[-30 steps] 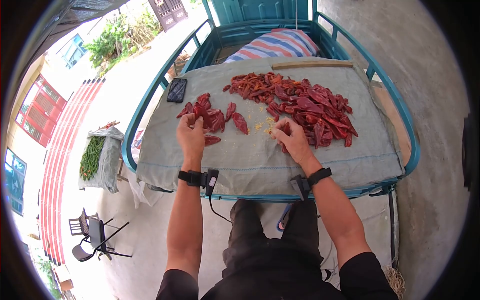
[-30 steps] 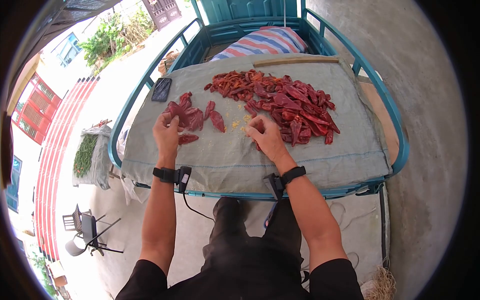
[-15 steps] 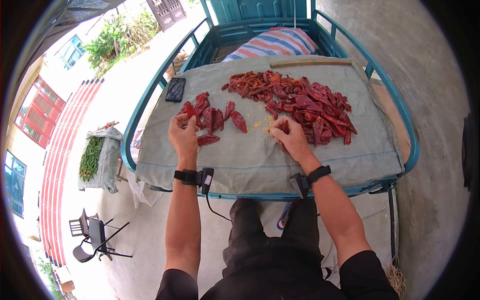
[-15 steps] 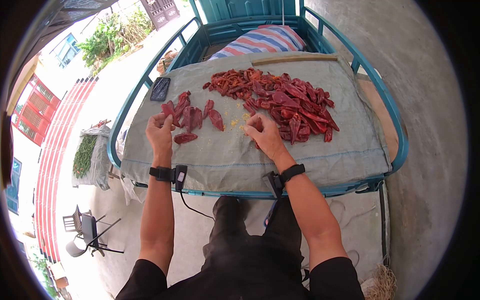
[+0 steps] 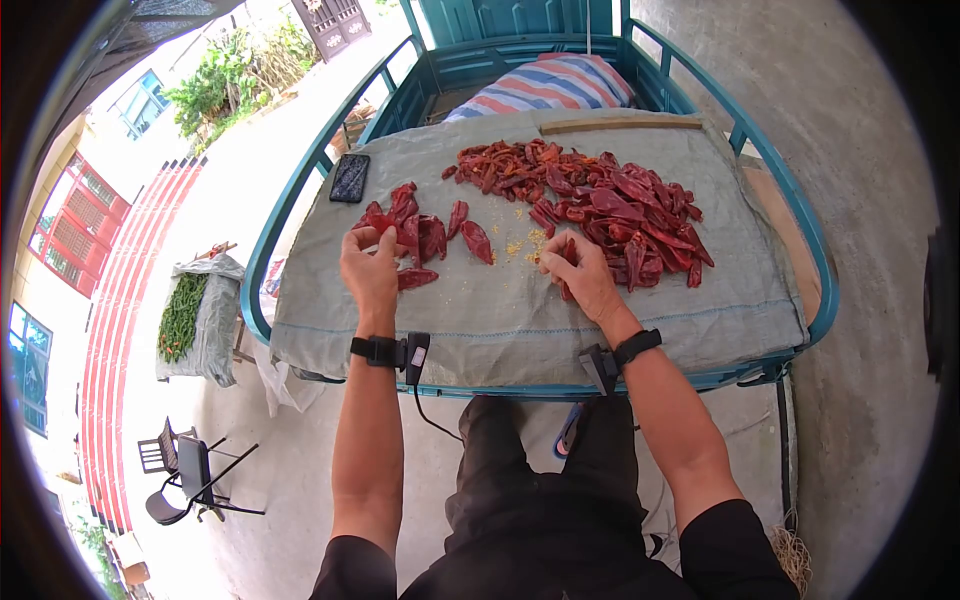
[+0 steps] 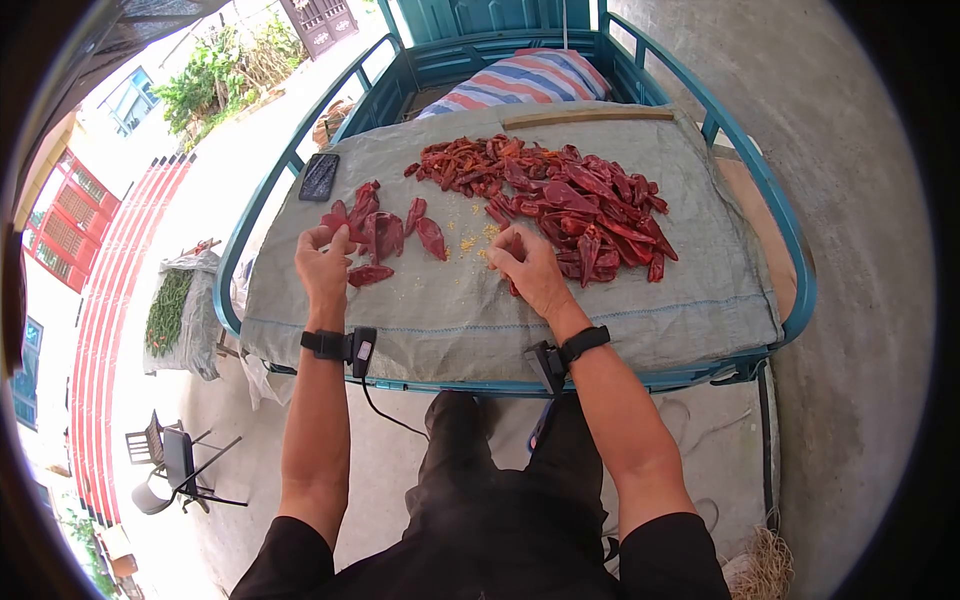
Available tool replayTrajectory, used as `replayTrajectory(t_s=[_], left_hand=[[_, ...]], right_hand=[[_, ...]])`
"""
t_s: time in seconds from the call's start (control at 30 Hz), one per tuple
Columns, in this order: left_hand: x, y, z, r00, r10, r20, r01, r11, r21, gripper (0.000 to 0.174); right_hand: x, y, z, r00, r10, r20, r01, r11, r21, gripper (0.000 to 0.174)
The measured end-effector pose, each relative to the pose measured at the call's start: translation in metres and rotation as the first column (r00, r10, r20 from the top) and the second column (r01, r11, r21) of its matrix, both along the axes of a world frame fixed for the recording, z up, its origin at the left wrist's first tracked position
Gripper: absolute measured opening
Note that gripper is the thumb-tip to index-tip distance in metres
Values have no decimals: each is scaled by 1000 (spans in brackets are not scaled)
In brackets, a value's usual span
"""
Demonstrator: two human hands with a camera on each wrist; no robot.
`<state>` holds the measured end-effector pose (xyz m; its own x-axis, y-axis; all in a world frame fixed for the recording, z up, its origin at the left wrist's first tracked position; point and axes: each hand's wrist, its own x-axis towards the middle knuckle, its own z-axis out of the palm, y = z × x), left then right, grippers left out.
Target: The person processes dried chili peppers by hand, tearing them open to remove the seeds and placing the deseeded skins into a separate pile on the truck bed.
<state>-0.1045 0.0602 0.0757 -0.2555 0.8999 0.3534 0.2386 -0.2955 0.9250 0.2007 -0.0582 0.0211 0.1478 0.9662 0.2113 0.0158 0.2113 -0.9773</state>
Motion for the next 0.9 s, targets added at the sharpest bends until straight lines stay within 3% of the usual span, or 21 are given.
replayTrajectory(t_s=[0.1,0.2,0.3,0.4,0.5,0.6,0.8,0.9], left_hand=[[0,-2,3,1000,-14,-22,13,999,-53,25],[-1,4,-15,965,117,-237,-82,985,154,29],[5,4,-23,970,143,-196,-97,969,227,28],[16,-12,-23,958,63,-280,-5,979,202,21],[40,-30,-27,963,-248,-108,250,968,3,18],[67,-54,-30,905,-416,-95,411,909,-64,14],[119,-95,-29,736,-647,-199,619,763,-187,26],[137,-102,-37,745,-622,-241,594,783,-185,31]], right_hand=[[0,-1,1,1000,9,-1,-9,1000,-8,13],[2,-1,0,998,38,-45,-38,999,-2,14],[2,0,-2,995,58,-80,-57,998,3,17],[3,2,-4,991,85,-104,-82,996,27,18],[3,4,-7,985,111,-135,-105,993,51,20],[4,6,-11,986,94,-134,-87,995,55,26],[4,6,-13,952,92,-293,-75,995,69,32],[7,5,-13,961,55,-271,-37,997,71,36]])
